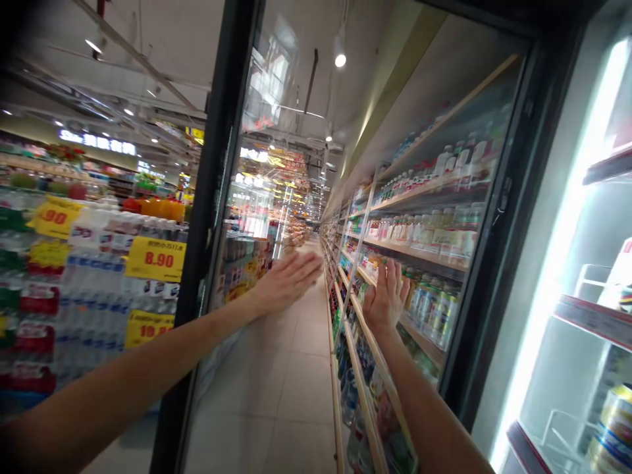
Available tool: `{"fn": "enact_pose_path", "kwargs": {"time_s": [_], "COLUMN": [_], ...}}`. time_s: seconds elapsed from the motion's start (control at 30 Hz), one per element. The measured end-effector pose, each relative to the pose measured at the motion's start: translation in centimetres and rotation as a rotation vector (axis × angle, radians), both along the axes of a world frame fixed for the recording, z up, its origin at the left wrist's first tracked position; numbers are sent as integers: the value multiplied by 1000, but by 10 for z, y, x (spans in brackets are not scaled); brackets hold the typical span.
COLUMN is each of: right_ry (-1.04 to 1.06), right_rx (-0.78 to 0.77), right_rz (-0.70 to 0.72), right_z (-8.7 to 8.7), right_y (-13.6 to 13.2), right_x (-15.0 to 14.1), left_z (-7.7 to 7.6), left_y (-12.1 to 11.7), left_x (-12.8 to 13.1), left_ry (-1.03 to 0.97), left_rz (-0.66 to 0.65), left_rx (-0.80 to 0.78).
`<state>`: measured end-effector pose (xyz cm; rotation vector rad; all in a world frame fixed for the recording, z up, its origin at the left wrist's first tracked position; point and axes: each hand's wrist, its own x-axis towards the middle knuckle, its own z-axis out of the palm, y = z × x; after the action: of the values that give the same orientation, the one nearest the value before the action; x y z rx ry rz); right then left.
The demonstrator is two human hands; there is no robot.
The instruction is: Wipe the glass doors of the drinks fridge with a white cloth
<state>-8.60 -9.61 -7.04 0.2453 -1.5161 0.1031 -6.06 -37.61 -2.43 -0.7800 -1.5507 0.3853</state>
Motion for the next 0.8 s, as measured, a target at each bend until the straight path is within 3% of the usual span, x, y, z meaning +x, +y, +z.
{"fn": "enact_pose_path", "kwargs": {"time_s": [0.03, 0.07, 0.17, 0.23, 0.27, 0.37, 0.4, 0.43, 0.53, 0.57, 0.63, 0.73, 0.8], "right_ry": [6, 9, 7, 2, -1, -8, -8, -6, 6, 6, 1, -3, -1], "right_rx": [3, 9, 18, 13, 9, -4, -2, 0, 7, 5, 0, 3, 4], "right_rz": [0, 1, 6, 9, 12, 15, 13, 11, 1, -1, -1, 9, 13], "right_z": [0, 0, 0, 1, 1, 1, 1, 1, 1, 1, 1, 1, 1], "right_y": [0, 0, 1, 0, 0, -1, -1, -1, -1, -1, -2, -1, -1], "right_x": [0, 0, 0, 1, 1, 3, 3, 3, 3, 2, 2, 1, 0], "left_z": [-3, -3, 5, 0, -7, -34, -39, -42, -40, -41, -48, -62, -60], "left_y": [1, -2, -19, -28, -30, -36, -39, -43, -51, -49, -41, -26, -24], "left_x": [1, 1, 2, 4, 6, 11, 11, 11, 9, 7, 6, 6, 5], "left_ry": [-10, -6, 51, 72, 66, 12, 7, 15, 64, 70, 54, 6, -23], "left_rz": [10, 17, 19, 0, -12, -32, -24, -14, 2, -4, -14, -8, 8], "left_rx": [-75, -45, 398, 531, 475, 106, 81, 139, 576, 656, 571, 128, 55]}}
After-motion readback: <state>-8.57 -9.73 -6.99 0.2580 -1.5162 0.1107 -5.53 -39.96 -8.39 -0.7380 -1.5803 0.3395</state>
